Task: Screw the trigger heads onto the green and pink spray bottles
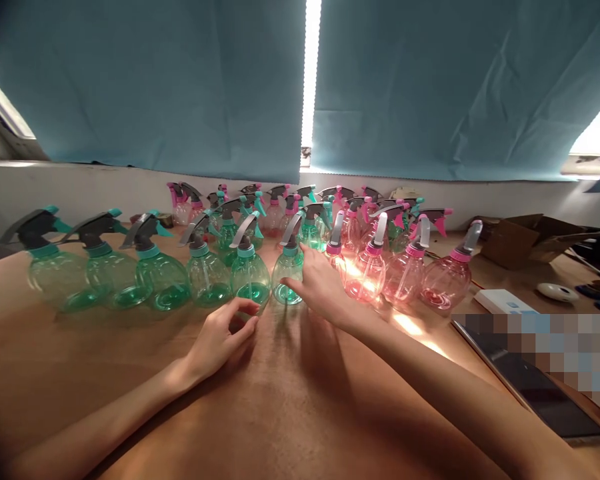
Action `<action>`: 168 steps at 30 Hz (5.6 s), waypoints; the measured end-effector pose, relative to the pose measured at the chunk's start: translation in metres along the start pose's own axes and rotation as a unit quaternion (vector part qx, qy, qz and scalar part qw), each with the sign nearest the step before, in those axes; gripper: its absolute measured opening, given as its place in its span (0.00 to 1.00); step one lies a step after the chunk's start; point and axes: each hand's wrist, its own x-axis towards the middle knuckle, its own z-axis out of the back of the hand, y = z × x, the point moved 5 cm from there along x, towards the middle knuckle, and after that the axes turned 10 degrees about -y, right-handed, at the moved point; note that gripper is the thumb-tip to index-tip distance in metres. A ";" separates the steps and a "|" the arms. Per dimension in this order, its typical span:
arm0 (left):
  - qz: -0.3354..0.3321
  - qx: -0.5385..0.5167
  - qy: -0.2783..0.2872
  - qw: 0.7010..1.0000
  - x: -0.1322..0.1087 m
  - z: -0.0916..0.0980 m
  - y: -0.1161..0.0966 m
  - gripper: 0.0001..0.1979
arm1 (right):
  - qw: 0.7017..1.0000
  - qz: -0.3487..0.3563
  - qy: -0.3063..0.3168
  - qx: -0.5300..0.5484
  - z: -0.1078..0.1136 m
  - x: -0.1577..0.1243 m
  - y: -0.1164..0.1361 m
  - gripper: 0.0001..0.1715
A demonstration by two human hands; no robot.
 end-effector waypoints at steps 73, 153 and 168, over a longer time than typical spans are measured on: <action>-0.079 -0.143 -0.003 0.987 0.043 -0.027 -0.103 0.13 | 0.974 0.072 0.194 0.096 0.019 -0.095 -0.055 0.41; -0.082 -0.198 0.031 0.976 0.043 -0.031 -0.097 0.09 | 0.958 0.050 0.274 0.072 0.013 -0.108 -0.055 0.42; -0.111 -0.184 0.016 0.976 0.042 -0.030 -0.096 0.09 | 0.958 0.050 0.275 0.066 0.012 -0.109 -0.055 0.42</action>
